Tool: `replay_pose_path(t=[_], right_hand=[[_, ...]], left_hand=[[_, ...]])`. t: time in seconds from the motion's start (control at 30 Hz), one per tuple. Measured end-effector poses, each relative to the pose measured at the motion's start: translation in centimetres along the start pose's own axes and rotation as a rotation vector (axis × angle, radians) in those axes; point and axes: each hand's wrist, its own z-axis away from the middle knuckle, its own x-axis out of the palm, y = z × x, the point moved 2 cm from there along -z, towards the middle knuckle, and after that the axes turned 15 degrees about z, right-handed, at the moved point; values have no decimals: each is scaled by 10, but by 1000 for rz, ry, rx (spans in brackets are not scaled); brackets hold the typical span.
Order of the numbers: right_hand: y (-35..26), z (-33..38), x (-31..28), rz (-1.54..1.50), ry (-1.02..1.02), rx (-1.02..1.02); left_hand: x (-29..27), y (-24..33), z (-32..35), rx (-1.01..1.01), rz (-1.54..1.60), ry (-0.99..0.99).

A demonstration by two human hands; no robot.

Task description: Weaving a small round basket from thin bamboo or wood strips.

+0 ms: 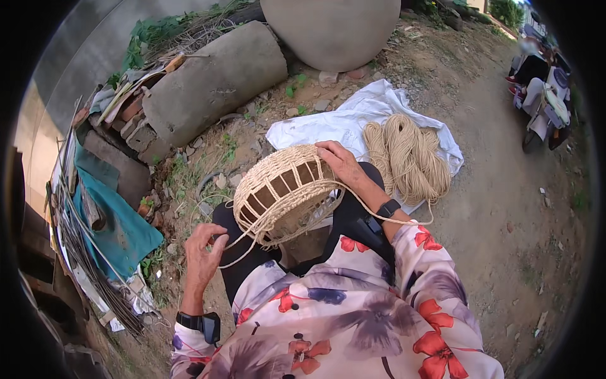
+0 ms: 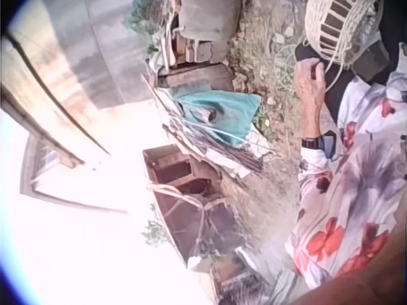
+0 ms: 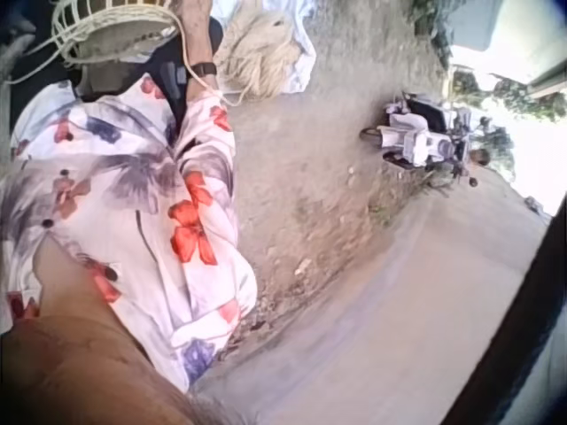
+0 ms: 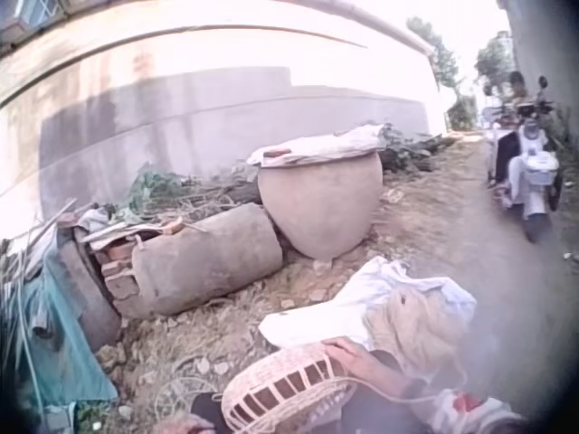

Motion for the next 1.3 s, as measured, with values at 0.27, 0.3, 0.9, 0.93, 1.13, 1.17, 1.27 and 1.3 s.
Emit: replay_pose_path(t=[0.27, 0.3, 0.9, 0.93, 1.13, 1.17, 1.27, 1.3], right_hand=[[0, -2, 9, -51, -9, 4], [-1, -1, 10, -43, -11, 3], [-1, 9, -34, -205, -91, 233], [-1, 17, -39, -175, -69, 253], [-73, 40, -23, 66, -2, -188], [-85, 38, -14, 65, -11, -201], [-107, 43, 2, 302, 47, -438], [-111, 46, 4, 482, 57, -486]], left_hand=[[63, 5, 1, -13, -103, 12], [63, 4, 1, -2, -95, 48], [-284, -315, 316, -738, -25, 1035], [-246, -315, 286, -679, -421, 847], [-43, -91, 45, -345, -152, 342], [-21, -63, 26, -238, -84, 287], [18, -24, -3, -183, 31, 81], [24, -28, -2, -202, 78, 20]])
